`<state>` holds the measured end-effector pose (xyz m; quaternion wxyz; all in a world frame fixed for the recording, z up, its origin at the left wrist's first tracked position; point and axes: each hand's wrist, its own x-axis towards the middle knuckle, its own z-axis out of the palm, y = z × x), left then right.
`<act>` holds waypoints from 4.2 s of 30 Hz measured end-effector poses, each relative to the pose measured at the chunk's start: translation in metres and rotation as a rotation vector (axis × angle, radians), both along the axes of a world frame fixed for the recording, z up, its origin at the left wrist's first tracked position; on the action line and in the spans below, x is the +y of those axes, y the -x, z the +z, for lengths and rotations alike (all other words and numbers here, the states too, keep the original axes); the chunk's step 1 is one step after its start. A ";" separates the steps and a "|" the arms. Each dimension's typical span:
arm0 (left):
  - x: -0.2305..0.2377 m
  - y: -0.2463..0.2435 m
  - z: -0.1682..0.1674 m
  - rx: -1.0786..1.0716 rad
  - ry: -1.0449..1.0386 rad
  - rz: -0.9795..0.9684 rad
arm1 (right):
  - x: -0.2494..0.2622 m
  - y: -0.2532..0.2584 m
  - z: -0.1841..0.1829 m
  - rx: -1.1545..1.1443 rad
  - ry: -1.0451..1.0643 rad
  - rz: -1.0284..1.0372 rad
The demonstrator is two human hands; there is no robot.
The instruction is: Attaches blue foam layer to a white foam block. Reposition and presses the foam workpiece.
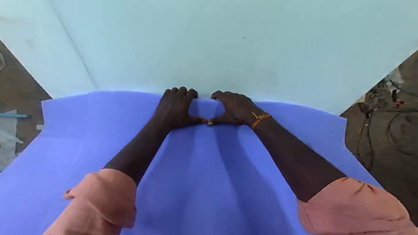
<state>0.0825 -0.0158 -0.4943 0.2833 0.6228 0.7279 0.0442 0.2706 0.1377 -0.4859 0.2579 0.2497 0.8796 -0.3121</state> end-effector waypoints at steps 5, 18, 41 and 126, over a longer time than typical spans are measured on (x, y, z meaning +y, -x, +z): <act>-0.037 -0.021 -0.005 -0.050 -0.028 -0.012 | -0.036 -0.029 -0.004 0.087 0.013 0.036; -0.053 -0.064 -0.041 0.057 0.221 0.032 | -0.096 -0.032 -0.051 -0.048 -0.174 -0.054; 0.054 -0.178 -0.055 -0.290 0.098 0.207 | 0.036 -0.157 -0.046 0.095 -0.155 -0.056; -0.200 0.221 -0.035 0.049 0.085 -0.078 | -0.220 0.185 -0.075 0.334 -0.177 0.167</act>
